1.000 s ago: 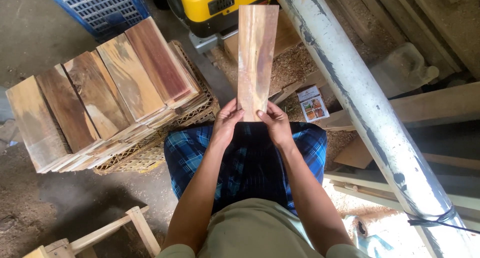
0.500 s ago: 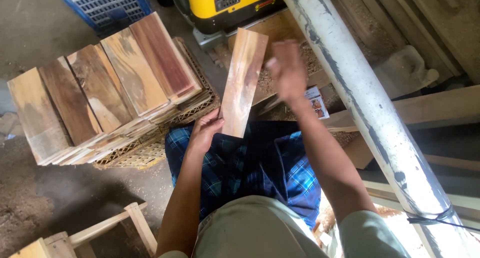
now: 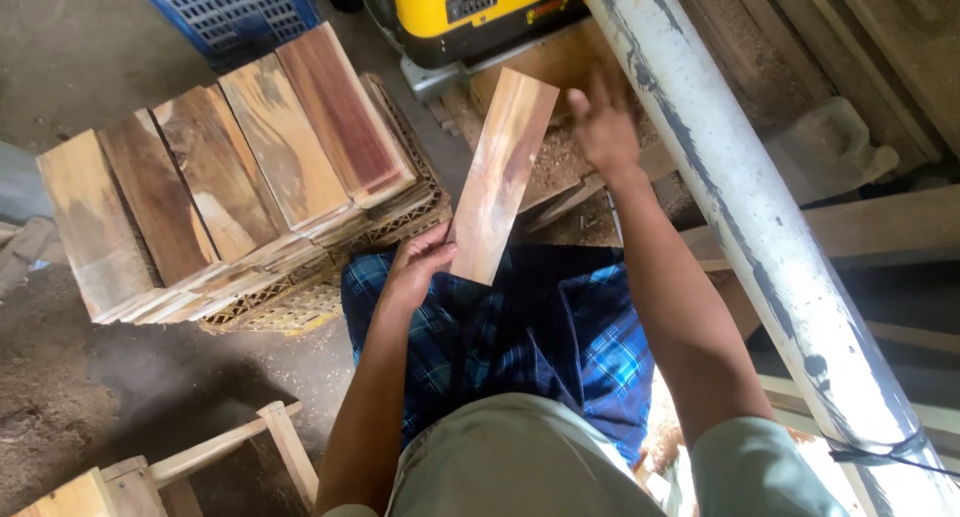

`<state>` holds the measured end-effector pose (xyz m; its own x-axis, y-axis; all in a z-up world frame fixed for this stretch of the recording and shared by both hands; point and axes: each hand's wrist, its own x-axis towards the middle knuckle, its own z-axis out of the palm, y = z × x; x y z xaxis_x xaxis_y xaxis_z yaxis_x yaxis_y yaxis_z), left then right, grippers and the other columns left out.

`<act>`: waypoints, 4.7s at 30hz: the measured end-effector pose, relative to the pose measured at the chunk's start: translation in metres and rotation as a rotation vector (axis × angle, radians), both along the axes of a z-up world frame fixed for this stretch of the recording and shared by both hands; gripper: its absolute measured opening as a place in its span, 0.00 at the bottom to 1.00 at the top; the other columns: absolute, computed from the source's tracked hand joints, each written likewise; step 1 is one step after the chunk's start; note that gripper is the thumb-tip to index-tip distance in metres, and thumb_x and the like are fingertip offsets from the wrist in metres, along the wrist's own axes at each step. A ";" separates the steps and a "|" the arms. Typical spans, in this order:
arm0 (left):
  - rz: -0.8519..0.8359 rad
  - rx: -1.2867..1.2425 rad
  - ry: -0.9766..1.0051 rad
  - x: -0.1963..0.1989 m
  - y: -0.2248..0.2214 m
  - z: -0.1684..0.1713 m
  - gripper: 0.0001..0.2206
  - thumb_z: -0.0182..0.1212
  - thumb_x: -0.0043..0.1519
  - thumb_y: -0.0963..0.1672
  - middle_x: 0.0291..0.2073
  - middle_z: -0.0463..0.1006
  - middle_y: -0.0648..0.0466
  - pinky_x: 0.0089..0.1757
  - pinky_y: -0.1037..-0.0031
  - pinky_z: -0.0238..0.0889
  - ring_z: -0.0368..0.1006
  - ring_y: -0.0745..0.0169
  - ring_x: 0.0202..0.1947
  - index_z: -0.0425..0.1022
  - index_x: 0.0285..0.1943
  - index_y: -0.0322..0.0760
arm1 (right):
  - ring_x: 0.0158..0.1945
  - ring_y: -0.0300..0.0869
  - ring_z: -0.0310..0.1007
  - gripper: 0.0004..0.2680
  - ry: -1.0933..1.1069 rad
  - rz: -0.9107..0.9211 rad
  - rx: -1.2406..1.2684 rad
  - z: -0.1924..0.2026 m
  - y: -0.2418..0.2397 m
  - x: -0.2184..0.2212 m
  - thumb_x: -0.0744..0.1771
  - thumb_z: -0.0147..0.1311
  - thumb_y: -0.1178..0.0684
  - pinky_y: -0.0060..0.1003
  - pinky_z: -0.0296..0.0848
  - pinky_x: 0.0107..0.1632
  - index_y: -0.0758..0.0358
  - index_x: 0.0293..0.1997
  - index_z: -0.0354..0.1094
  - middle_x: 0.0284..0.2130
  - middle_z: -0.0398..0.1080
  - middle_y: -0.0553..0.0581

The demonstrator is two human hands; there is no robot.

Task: Picking up wooden boards from a stack and feeding them into a thickness planer machine for surfacing.

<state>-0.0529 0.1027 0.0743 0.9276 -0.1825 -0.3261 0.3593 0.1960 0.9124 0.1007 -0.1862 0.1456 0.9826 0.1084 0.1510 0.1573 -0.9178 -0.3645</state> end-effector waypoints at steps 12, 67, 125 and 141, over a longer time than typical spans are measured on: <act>0.474 -0.373 -0.135 -0.001 -0.011 -0.021 0.26 0.65 0.60 0.36 0.55 0.76 0.42 0.54 0.60 0.71 0.76 0.51 0.53 0.68 0.70 0.29 | 0.59 0.56 0.73 0.24 0.448 0.049 1.170 -0.039 0.125 -0.148 0.69 0.55 0.56 0.51 0.78 0.54 0.61 0.75 0.51 0.57 0.70 0.70; 0.239 1.531 -0.437 0.003 0.211 -0.032 0.36 0.62 0.64 0.53 0.78 0.51 0.61 0.71 0.50 0.28 0.44 0.56 0.78 0.51 0.81 0.50 | 0.73 0.50 0.57 0.28 -0.150 0.613 -0.079 -0.120 0.332 -0.046 0.64 0.65 0.43 0.47 0.57 0.71 0.35 0.73 0.57 0.66 0.65 0.59; 0.346 1.444 -0.497 0.005 0.214 -0.036 0.36 0.69 0.57 0.55 0.73 0.63 0.61 0.69 0.48 0.33 0.53 0.55 0.75 0.62 0.76 0.53 | 0.78 0.46 0.46 0.26 0.150 0.648 -0.112 -0.071 0.321 -0.054 0.70 0.55 0.43 0.45 0.48 0.77 0.34 0.77 0.46 0.74 0.54 0.53; 0.351 1.453 -0.469 0.007 0.213 -0.033 0.36 0.66 0.58 0.58 0.74 0.61 0.64 0.69 0.51 0.32 0.51 0.58 0.75 0.61 0.77 0.57 | 0.79 0.45 0.42 0.24 0.175 0.666 -0.073 -0.094 0.329 -0.041 0.72 0.50 0.45 0.47 0.53 0.75 0.33 0.78 0.41 0.74 0.52 0.51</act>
